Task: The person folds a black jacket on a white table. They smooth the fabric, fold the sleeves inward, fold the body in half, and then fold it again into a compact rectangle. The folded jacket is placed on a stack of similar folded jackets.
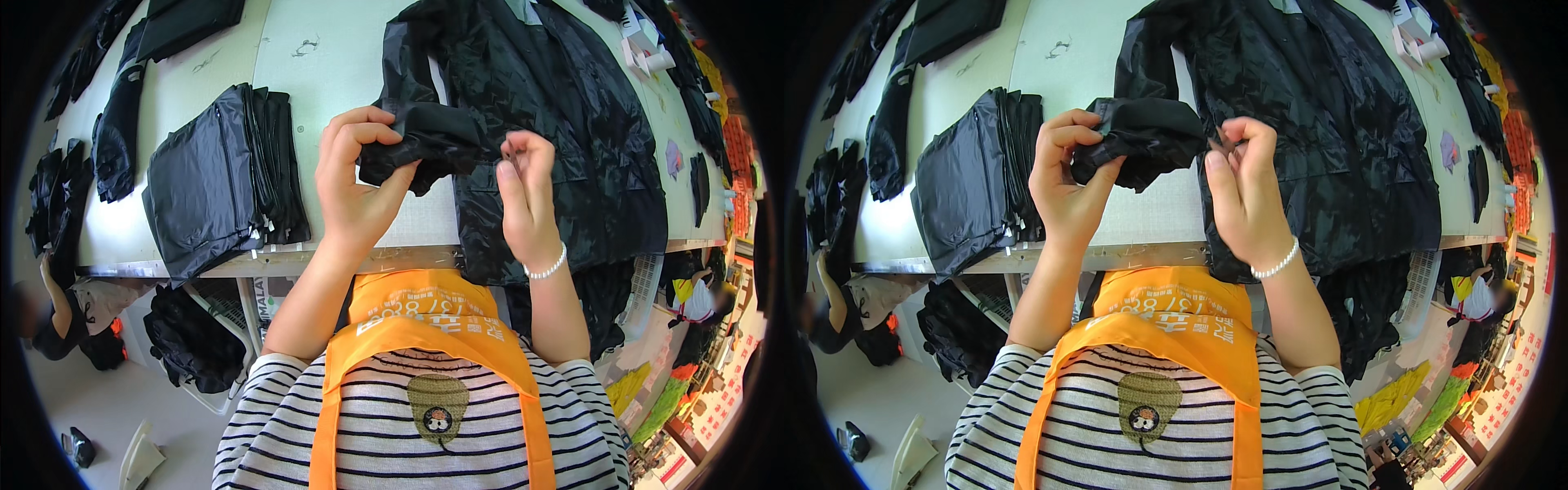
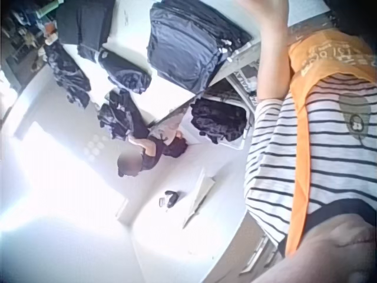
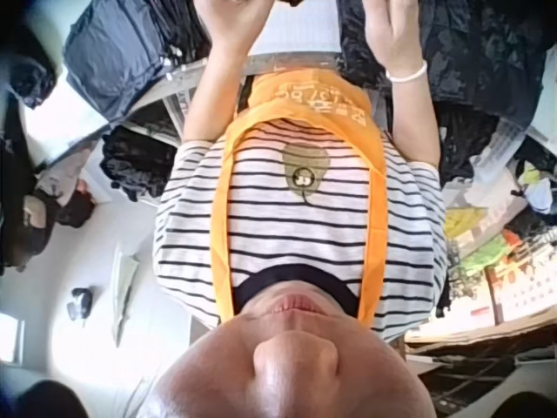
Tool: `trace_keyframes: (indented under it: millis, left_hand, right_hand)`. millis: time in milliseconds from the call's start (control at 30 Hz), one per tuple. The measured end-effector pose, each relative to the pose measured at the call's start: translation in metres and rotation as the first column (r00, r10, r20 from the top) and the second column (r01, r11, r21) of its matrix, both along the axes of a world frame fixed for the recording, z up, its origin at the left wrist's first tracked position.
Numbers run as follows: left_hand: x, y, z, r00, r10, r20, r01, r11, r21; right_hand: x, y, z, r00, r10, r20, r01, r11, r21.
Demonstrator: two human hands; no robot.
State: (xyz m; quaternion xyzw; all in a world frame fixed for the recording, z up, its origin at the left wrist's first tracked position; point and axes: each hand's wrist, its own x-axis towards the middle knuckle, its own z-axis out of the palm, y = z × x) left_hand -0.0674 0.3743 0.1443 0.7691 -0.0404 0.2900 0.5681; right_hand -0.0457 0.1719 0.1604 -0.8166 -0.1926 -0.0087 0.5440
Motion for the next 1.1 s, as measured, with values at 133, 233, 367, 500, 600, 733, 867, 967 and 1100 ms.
trace_keyframes:
  millis: [133,233,367,500,600,733,867,967,1100]
  left_hand:
    - [0.004,-0.005,0.002,0.996,-0.042,0.077,0.047,0.997,-0.060]
    - [0.003,-0.009,0.008,0.995,-0.070,0.075,0.069,0.998,0.009]
    - [0.005,-0.012,0.010,0.992,-0.086,0.095,0.072,0.988,0.136]
    - [0.005,-0.009,0.009,0.987,-0.109,0.119,0.076,0.964,0.256]
    - [0.003,-0.009,0.007,0.984,-0.149,0.094,0.121,0.960,0.254]
    - [0.004,-0.011,0.006,0.988,-0.148,0.049,0.133,0.964,0.229]
    - [0.005,-0.008,0.003,0.988,-0.147,0.043,0.134,0.966,0.222]
    - [0.005,-0.013,0.004,0.986,-0.166,0.029,0.154,0.959,0.238]
    - [0.004,-0.012,0.005,0.982,-0.188,-0.010,0.184,0.946,0.267]
  right_hand:
    - [-0.011,0.012,0.033,0.980,0.063,0.190,-0.057,0.998,-0.035]
    - [-0.009,0.013,0.051,0.988,0.073,0.138,-0.061,0.994,-0.090]
    - [0.003,0.018,0.048,0.995,0.098,-0.034,-0.098,0.995,0.011]
    - [0.009,0.019,0.048,0.983,0.131,-0.132,-0.137,0.990,-0.040]
    - [0.011,0.018,0.041,0.969,0.150,-0.197,-0.134,0.987,0.091]
    - [0.019,0.018,0.032,0.987,-0.043,-0.156,0.079,0.968,0.237]
    - [0.018,0.005,0.035,0.968,0.069,-0.241,-0.042,0.992,0.115]
    - [0.011,0.010,0.033,0.976,0.114,-0.188,-0.107,0.993,0.047]
    - [0.014,0.015,0.031,0.998,0.051,0.029,-0.052,0.998,0.035]
